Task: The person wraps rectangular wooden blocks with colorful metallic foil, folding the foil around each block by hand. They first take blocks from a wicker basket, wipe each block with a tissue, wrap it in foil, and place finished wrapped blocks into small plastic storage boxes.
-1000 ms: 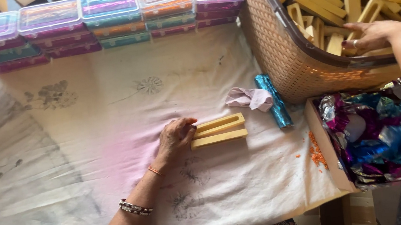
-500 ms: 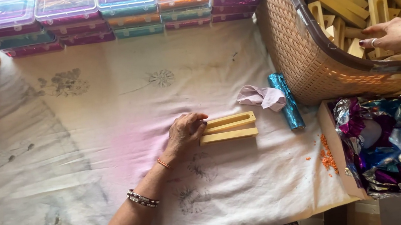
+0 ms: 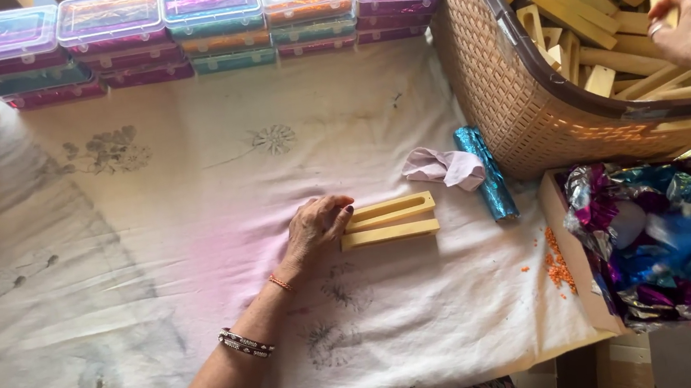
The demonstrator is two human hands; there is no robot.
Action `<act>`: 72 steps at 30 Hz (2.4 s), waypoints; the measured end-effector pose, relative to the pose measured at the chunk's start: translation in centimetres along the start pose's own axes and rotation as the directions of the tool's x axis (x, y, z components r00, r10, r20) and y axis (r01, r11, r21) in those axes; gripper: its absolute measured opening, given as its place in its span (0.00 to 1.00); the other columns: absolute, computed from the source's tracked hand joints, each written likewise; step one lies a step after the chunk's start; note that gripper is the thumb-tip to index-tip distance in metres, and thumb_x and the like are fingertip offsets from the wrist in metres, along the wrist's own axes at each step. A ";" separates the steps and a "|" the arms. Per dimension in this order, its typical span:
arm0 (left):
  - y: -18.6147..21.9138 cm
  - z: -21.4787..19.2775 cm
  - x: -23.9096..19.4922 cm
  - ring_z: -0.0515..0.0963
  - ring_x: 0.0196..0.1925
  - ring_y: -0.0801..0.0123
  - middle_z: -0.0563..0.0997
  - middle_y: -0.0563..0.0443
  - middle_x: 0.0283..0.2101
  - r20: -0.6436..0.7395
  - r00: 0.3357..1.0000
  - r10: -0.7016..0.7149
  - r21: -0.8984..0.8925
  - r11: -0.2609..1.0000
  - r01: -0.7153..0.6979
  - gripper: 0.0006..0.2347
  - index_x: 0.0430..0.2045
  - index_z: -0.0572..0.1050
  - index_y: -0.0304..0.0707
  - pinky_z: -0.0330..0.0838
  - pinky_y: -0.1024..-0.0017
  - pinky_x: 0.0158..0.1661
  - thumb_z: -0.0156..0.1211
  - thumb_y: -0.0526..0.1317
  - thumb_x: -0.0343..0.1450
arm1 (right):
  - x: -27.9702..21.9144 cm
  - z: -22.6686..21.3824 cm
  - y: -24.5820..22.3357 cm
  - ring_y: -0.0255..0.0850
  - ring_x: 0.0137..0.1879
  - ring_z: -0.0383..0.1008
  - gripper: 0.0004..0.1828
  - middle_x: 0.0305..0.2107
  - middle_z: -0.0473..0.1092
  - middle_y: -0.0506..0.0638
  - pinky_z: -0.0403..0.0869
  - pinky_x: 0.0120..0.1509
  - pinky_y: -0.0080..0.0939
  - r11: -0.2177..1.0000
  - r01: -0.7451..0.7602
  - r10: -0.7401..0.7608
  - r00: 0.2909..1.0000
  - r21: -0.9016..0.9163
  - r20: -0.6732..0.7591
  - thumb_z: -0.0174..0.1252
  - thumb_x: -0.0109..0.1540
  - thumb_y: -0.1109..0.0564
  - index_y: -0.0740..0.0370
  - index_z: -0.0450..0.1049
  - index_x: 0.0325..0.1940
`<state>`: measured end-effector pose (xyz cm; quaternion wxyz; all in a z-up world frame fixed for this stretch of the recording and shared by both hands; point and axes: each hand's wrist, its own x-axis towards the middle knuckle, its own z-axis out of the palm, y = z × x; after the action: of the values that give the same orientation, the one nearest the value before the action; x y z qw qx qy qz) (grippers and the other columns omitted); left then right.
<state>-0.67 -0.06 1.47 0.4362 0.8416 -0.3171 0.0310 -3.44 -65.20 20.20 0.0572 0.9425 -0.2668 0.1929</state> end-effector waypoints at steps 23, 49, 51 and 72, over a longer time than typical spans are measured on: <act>0.3 0.3 0.2 0.87 0.42 0.64 0.86 0.49 0.40 -0.100 0.994 -0.042 -0.105 0.994 0.032 0.10 0.44 0.81 0.43 0.79 0.65 0.44 0.58 0.44 0.74 | -21.9 -6.9 -25.8 0.46 0.38 0.75 0.15 0.38 0.71 0.54 0.76 0.37 0.45 0.766 0.605 -0.527 0.784 0.216 -0.328 0.57 0.71 0.58 0.46 0.75 0.62; -0.3 -0.3 -0.6 0.78 0.55 0.61 0.83 0.50 0.50 -0.099 0.988 0.120 0.334 0.939 -0.081 0.18 0.47 0.78 0.46 0.68 0.59 0.57 0.73 0.49 0.67 | -23.8 9.8 -31.4 0.52 0.56 0.72 0.18 0.48 0.72 0.57 0.71 0.58 0.62 0.972 0.235 -0.232 0.967 -0.012 0.104 0.58 0.65 0.40 0.53 0.79 0.50; -0.2 -0.9 -0.5 0.78 0.54 0.60 0.83 0.49 0.49 -0.195 0.981 0.015 0.323 0.945 0.050 0.19 0.47 0.78 0.42 0.68 0.60 0.56 0.73 0.47 0.66 | -24.4 10.5 -31.0 0.52 0.51 0.77 0.19 0.45 0.74 0.57 0.78 0.50 0.53 0.959 0.270 -0.261 0.960 0.083 -0.099 0.61 0.66 0.41 0.57 0.78 0.48; -2.1 1.9 -0.3 0.77 0.57 0.60 0.81 0.49 0.53 -0.066 0.973 0.220 0.316 0.930 -0.189 0.16 0.43 0.82 0.42 0.66 0.58 0.58 0.69 0.50 0.68 | -26.8 8.3 -34.8 0.48 0.50 0.75 0.07 0.42 0.75 0.53 0.70 0.59 0.62 0.730 0.545 -0.459 0.838 0.413 -0.294 0.55 0.69 0.53 0.55 0.76 0.41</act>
<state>-0.15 -0.47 -1.32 0.3093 0.8591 -0.3719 0.1674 -3.37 -24.47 1.85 -0.1057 0.9426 0.0612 0.3107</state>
